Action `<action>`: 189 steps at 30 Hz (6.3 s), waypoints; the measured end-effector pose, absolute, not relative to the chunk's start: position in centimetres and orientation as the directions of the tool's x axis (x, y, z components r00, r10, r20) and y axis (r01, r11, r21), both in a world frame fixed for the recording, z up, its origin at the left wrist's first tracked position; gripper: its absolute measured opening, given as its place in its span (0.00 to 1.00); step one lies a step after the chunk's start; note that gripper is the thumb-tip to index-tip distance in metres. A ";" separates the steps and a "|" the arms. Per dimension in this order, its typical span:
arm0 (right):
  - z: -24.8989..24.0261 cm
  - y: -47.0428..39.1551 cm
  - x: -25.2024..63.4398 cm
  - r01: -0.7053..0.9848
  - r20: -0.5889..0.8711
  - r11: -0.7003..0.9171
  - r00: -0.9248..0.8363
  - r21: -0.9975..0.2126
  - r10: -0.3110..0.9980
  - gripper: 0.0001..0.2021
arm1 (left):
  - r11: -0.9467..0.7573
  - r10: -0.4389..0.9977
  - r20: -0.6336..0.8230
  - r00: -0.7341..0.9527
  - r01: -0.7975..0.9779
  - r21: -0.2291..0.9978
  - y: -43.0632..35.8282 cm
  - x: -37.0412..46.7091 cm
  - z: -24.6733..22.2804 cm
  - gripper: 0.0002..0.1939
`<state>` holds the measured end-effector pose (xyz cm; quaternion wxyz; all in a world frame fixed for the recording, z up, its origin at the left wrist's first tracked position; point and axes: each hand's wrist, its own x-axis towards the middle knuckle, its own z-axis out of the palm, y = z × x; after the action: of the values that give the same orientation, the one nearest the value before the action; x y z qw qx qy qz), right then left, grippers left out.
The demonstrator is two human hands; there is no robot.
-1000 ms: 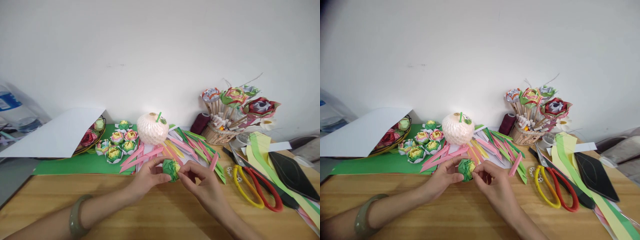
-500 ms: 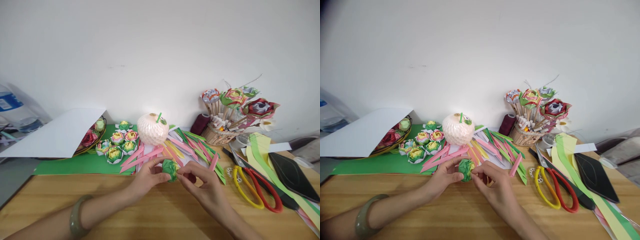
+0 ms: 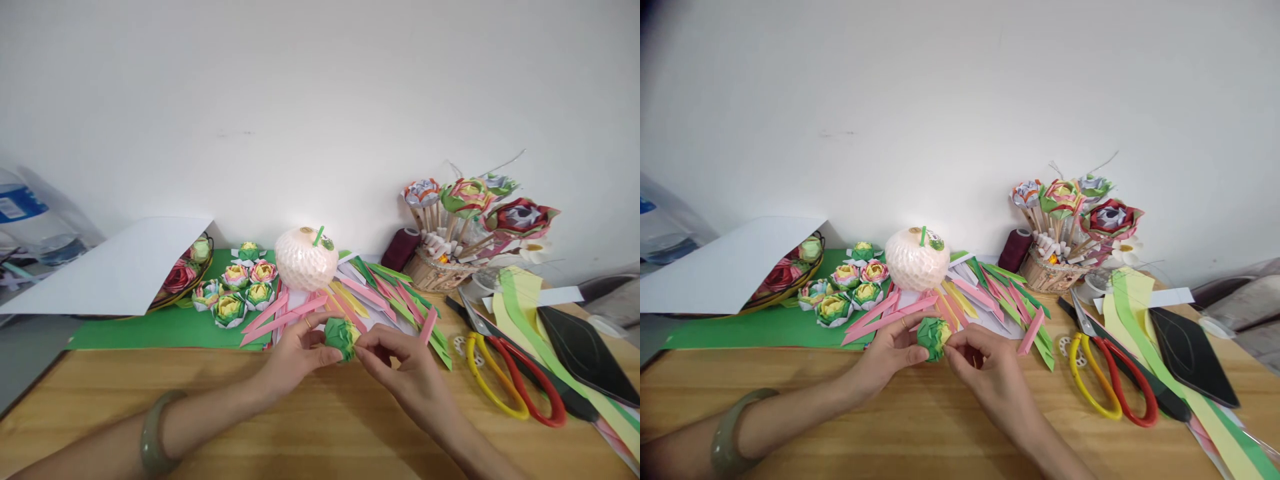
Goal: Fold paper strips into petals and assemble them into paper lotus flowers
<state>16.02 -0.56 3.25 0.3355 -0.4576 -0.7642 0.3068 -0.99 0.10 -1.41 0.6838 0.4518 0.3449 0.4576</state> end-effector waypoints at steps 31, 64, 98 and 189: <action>2.2 -0.7 16.1 0.611 0.459 0.589 -0.378 -0.529 0.804 0.09 | 0.226 0.935 -0.101 0.341 -0.352 0.908 0.1 -1.0 -1.5 0.22; 2.7 0.7 16.6 0.356 -0.147 -0.004 -0.375 -0.935 0.915 0.10 | 0.252 0.922 -0.148 0.357 -0.265 0.931 0.0 -1.1 -0.8 0.23; 2.1 -0.8 16.5 0.482 0.544 0.639 -0.340 -0.600 0.767 0.03 | 0.366 0.885 -0.146 0.443 -0.464 0.807 -0.3 -1.0 -1.0 0.18; 1.7 -1.4 16.4 0.440 0.569 0.679 -0.372 -0.588 0.734 0.05 | 0.445 0.828 -0.072 0.557 -0.572 0.689 -0.1 -1.1 -1.4 0.20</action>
<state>16.44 -1.42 1.75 0.4278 -0.3622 -0.8101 0.1718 -1.10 -0.06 -1.41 0.8250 0.3125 0.2043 0.4241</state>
